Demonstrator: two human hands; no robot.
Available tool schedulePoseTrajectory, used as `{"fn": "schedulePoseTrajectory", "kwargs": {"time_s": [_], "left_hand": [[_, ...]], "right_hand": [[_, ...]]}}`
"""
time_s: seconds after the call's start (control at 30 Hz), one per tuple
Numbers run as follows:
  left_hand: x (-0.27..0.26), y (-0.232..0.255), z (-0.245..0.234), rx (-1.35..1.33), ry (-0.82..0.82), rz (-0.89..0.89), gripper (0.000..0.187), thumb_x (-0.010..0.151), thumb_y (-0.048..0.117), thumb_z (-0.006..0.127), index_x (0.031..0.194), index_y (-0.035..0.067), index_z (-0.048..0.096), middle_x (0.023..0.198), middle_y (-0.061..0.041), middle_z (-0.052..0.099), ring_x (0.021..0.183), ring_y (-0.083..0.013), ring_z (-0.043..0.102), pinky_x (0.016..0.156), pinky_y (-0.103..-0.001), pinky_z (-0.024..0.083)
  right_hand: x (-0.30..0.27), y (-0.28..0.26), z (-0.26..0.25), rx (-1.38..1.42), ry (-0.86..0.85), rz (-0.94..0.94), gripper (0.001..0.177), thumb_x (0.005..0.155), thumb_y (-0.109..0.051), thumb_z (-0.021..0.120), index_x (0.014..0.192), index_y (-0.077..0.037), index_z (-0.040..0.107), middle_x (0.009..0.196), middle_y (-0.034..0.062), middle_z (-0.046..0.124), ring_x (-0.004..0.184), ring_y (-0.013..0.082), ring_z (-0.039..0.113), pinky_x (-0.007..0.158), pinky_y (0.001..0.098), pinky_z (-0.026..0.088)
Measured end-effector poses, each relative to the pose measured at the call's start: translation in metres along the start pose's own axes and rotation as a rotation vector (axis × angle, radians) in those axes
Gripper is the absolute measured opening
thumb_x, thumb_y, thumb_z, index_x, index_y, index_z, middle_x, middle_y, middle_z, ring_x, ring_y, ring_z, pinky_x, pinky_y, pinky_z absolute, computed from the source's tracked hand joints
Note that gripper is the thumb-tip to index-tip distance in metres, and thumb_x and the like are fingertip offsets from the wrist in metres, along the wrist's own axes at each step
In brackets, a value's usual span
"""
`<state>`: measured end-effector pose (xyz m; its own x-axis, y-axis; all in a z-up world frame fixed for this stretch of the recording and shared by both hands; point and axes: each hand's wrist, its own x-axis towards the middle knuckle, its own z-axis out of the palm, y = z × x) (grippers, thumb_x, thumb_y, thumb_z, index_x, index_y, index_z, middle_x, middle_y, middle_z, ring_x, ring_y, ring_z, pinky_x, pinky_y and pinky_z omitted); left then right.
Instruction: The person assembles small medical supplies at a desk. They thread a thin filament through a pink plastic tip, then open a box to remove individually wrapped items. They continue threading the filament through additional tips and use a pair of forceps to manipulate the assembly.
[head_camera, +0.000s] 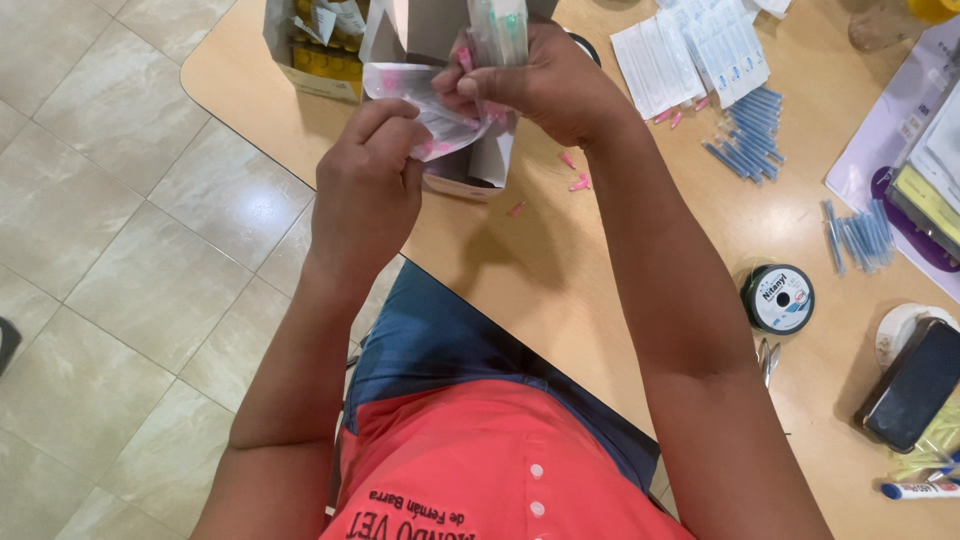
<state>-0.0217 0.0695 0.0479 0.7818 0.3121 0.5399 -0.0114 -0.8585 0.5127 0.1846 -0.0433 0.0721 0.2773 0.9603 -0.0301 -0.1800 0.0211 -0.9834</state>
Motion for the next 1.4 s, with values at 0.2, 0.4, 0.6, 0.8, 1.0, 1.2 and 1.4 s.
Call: {"fn": "schedulePoseTrajectory", "kwargs": {"time_s": [0.2, 0.4, 0.6, 0.8, 1.0, 1.2, 1.4], "left_hand": [[0.003, 0.004, 0.006, 0.011, 0.078, 0.070, 0.019, 0.090, -0.016, 0.066, 0.099, 0.001, 0.068, 0.117, -0.017, 0.069, 0.107, -0.0353, 0.069, 0.079, -0.044, 0.059], [0.004, 0.007, 0.003, -0.004, 0.069, 0.049, 0.017, 0.095, -0.013, 0.067, 0.106, 0.000, 0.071, 0.116, -0.017, 0.070, 0.101, -0.0356, 0.070, 0.077, -0.044, 0.060], [0.008, 0.000, -0.003, 0.022, 0.156, 0.038, 0.020, 0.092, -0.016, 0.066, 0.103, 0.000, 0.067, 0.103, -0.015, 0.068, 0.092, -0.0332, 0.067, 0.075, -0.042, 0.056], [0.008, 0.007, 0.001, 0.053, 0.191, 0.050, 0.015, 0.094, -0.010, 0.076, 0.099, 0.000, 0.066, 0.095, -0.013, 0.067, 0.084, -0.0293, 0.065, 0.066, -0.039, 0.052], [0.014, 0.012, 0.004, 0.027, 0.206, 0.128, 0.010, 0.102, -0.006, 0.078, 0.102, -0.003, 0.069, 0.097, -0.014, 0.071, 0.090, -0.0313, 0.067, 0.070, -0.040, 0.055], [0.019, 0.017, 0.000, -0.004, 0.243, 0.129, 0.017, 0.105, -0.009, 0.082, 0.100, -0.005, 0.066, 0.095, -0.016, 0.068, 0.084, -0.0302, 0.061, 0.066, -0.039, 0.049], [0.017, 0.013, 0.000, -0.021, 0.250, 0.079, 0.030, 0.107, -0.004, 0.090, 0.095, -0.005, 0.063, 0.091, -0.016, 0.064, 0.083, -0.0327, 0.056, 0.066, -0.043, 0.045]], "right_hand": [[-0.004, -0.027, 0.025, -0.384, 0.038, 0.123, 0.012, 0.087, -0.015, 0.069, 0.097, -0.017, 0.063, 0.097, -0.0046, 0.071, 0.086, 0.0064, 0.064, 0.086, 0.0222, 0.053], [-0.003, -0.032, 0.038, -1.049, 0.208, 0.447, 0.016, 0.091, -0.043, 0.065, 0.105, -0.036, 0.066, 0.099, -0.0078, 0.074, 0.097, 0.0177, 0.066, 0.081, 0.0335, 0.045], [-0.046, -0.059, 0.035, -0.318, 0.058, -0.008, 0.018, 0.093, 0.001, 0.074, 0.095, -0.005, 0.057, 0.099, 0.0091, 0.074, 0.075, 0.0121, 0.065, 0.074, 0.0236, 0.057], [-0.130, -0.022, 0.019, -1.059, 0.301, 0.536, 0.024, 0.098, -0.030, 0.073, 0.115, -0.020, 0.059, 0.100, 0.0000, 0.078, 0.094, 0.0234, 0.069, 0.075, 0.0384, 0.046], [-0.186, 0.048, 0.020, -1.227, 0.372, 0.597, 0.016, 0.091, -0.007, 0.051, 0.107, -0.011, 0.048, 0.084, 0.0214, 0.066, 0.075, 0.0493, 0.061, 0.061, 0.0520, 0.042], [-0.209, 0.089, 0.010, -1.264, 0.495, 0.357, 0.041, 0.081, 0.009, 0.053, 0.118, -0.006, 0.062, 0.114, 0.0134, 0.067, 0.104, 0.0378, 0.059, 0.082, 0.0478, 0.049], [-0.209, 0.072, 0.011, -0.996, 0.685, 0.157, 0.022, 0.097, -0.017, 0.078, 0.117, -0.009, 0.071, 0.115, 0.0069, 0.073, 0.107, 0.0230, 0.069, 0.091, 0.0320, 0.049]]}}
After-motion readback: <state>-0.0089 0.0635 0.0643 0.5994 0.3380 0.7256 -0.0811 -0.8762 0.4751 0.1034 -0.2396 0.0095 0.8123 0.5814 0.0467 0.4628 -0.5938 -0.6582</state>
